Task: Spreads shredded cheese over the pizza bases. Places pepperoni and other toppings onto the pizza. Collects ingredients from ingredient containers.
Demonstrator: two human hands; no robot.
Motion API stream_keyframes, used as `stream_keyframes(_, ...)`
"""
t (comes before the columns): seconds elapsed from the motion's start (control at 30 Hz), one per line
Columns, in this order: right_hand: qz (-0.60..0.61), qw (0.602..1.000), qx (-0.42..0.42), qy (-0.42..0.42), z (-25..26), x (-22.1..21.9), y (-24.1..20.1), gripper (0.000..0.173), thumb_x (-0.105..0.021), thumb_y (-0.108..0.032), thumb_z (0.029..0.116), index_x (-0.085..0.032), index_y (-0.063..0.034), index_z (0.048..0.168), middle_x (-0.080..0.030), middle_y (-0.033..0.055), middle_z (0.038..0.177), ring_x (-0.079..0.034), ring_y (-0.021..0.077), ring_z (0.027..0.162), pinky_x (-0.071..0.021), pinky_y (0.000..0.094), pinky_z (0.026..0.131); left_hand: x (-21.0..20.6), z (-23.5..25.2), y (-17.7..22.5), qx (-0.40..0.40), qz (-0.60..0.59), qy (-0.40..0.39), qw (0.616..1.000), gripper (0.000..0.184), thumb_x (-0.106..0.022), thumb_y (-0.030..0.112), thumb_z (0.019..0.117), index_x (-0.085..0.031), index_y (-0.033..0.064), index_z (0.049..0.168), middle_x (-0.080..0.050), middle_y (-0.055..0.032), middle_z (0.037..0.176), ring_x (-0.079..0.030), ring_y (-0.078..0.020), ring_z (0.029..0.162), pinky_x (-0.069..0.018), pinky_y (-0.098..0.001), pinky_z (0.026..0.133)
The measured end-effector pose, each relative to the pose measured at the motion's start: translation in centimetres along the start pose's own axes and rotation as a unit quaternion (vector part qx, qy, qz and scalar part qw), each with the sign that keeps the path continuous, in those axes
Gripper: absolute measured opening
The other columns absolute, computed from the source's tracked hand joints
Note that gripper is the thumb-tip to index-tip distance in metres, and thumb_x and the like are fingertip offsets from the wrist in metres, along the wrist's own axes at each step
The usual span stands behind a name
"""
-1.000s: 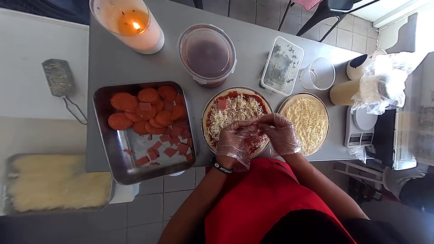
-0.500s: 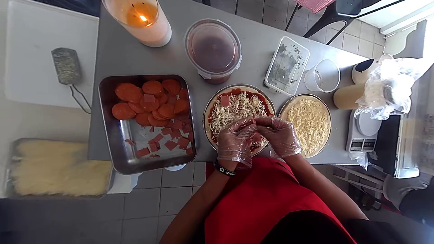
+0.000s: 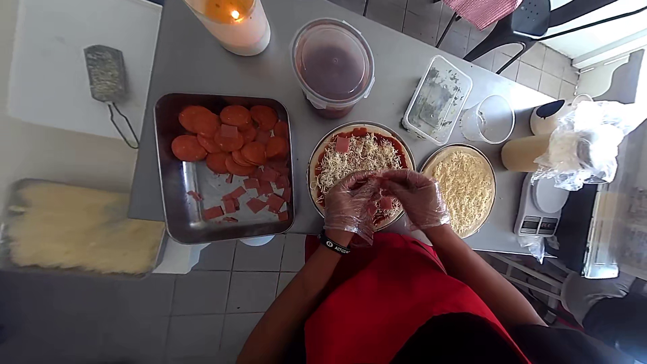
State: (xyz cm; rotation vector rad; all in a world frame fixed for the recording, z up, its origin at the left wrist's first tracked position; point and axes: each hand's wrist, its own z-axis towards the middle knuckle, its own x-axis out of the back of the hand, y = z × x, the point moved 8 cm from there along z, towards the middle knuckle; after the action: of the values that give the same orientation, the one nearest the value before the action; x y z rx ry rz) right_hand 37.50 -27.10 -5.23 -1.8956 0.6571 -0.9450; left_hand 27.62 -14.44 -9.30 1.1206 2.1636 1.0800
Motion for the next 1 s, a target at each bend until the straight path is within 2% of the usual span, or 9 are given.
stream_keyframes(0.1, -0.092, 0.995, -0.029, 0.040, 2.4, 3.6, 1.2, 0.020, -0.065, -0.008, 0.0995, -0.074, -0.0043, 0.117, -0.077, 0.0062, 0.106, -0.074, 0.0135, 0.086, -0.0635, 0.0362, 0.082, 1.2, 0.4, -0.3, 0.009, -0.040, 0.014, 0.999, 0.018, -0.070, 0.012, 0.0975, -0.072, 0.0102, 0.116, -0.074, -0.0027, 0.092, -0.071, -0.0118, 0.074, -0.0619, -0.0298, 0.070)
stream_keyframes(0.17, -0.159, 0.984, -0.067, 0.050, 4.0, 5.2, 2.6, 0.020, -0.065, -0.011, 0.1003, -0.076, -0.0094, 0.117, -0.077, 0.0053, 0.108, -0.074, 0.0148, 0.094, -0.0588, 0.0417, 0.089, 2.2, 0.6, -0.5, 0.016, -0.056, 0.021, 0.998, 0.021, -0.067, 0.013, 0.0996, -0.071, 0.0093, 0.120, -0.073, -0.0035, 0.097, -0.072, -0.0121, 0.078, -0.0627, -0.0307, 0.073)
stream_keyframes(0.3, -0.214, 0.976, -0.024, 0.014, 4.6, 3.4, 3.0, 0.014, -0.074, -0.012, 0.0935, -0.078, -0.0108, 0.107, -0.077, 0.0068, 0.101, -0.073, 0.0194, 0.093, -0.0587, 0.0471, 0.088, 2.9, 1.1, -0.4, 0.026, -0.049, 0.031, 0.998, 0.019, -0.067, 0.012, 0.0997, -0.073, 0.0105, 0.118, -0.074, -0.0030, 0.095, -0.070, -0.0106, 0.076, -0.0610, -0.0284, 0.071)
stream_keyframes(0.37, -0.274, 0.960, 0.048, 0.046, 4.0, 2.9, 2.3, 0.014, -0.076, -0.015, 0.0917, -0.075, -0.0106, 0.105, -0.073, 0.0115, 0.100, -0.070, 0.0274, 0.087, -0.0577, 0.0520, 0.079, 2.6, 1.3, -0.3, 0.034, -0.068, 0.033, 0.997, 0.017, -0.068, 0.009, 0.0982, -0.073, 0.0090, 0.114, -0.073, -0.0032, 0.092, -0.070, -0.0107, 0.074, -0.0607, -0.0273, 0.070)
stream_keyframes(0.43, -0.318, 0.936, 0.126, 0.080, 2.8, 2.5, 0.6, 0.015, -0.075, -0.017, 0.0930, -0.072, -0.0074, 0.104, -0.068, 0.0156, 0.101, -0.067, 0.0310, 0.086, -0.0564, 0.0500, 0.074, 2.2, 1.4, -0.1, 0.035, -0.090, 0.035, 0.995, 0.016, -0.070, 0.006, 0.0962, -0.072, 0.0054, 0.112, -0.073, -0.0047, 0.093, -0.071, -0.0121, 0.075, -0.0628, -0.0292, 0.071)
stream_keyframes(0.57, -0.230, 0.948, 0.210, 0.070, -0.1, 0.1, -2.8, 0.012, -0.074, -0.008, 0.0905, -0.078, -0.0068, 0.101, -0.074, 0.0092, 0.103, -0.072, 0.0188, 0.096, -0.0611, 0.0365, 0.086, 1.2, 1.1, -0.3, 0.038, -0.090, 0.019, 0.995, 0.020, -0.067, 0.012, 0.0993, -0.072, 0.0082, 0.118, -0.074, -0.0031, 0.096, -0.071, -0.0106, 0.078, -0.0621, -0.0291, 0.074)
stream_keyframes(0.7, -0.175, 0.966, 0.183, 0.047, 0.0, -1.7, -2.7, 0.026, -0.080, -0.011, 0.0871, -0.077, -0.0059, 0.112, -0.073, 0.0101, 0.110, -0.072, 0.0157, 0.097, -0.0610, 0.0322, 0.087, 0.3, 1.4, 0.1, 0.050, -0.078, 0.034, 0.995, 0.021, -0.064, 0.017, 0.1019, -0.075, 0.0088, 0.118, -0.076, -0.0036, 0.100, -0.073, -0.0106, 0.084, -0.0624, -0.0287, 0.078)
stream_keyframes(0.83, -0.181, 0.971, 0.137, 0.076, 0.7, -1.2, -2.3, 0.019, -0.079, -0.008, 0.0877, -0.078, -0.0064, 0.106, -0.076, 0.0081, 0.103, -0.073, 0.0157, 0.094, -0.0607, 0.0341, 0.086, -0.1, 1.1, 0.4, 0.024, -0.047, 0.005, 0.999, 0.023, -0.064, 0.020, 0.1024, -0.073, 0.0133, 0.122, -0.076, -0.0027, 0.105, -0.073, -0.0109, 0.088, -0.0614, -0.0306, 0.081)
stream_keyframes(1.0, -0.122, 0.988, 0.081, 0.044, 1.3, -0.3, -1.6, 0.013, -0.078, -0.005, 0.0891, -0.079, -0.0071, 0.102, -0.077, 0.0040, 0.099, -0.073, 0.0088, 0.090, -0.0612, 0.0299, 0.085, -0.6, 2.4, -0.1, 0.027, -0.122, -0.002, 0.992, 0.017, -0.070, 0.011, 0.0970, -0.074, 0.0065, 0.113, -0.076, -0.0056, 0.099, -0.075, -0.0153, 0.085, -0.0639, -0.0329, 0.080)
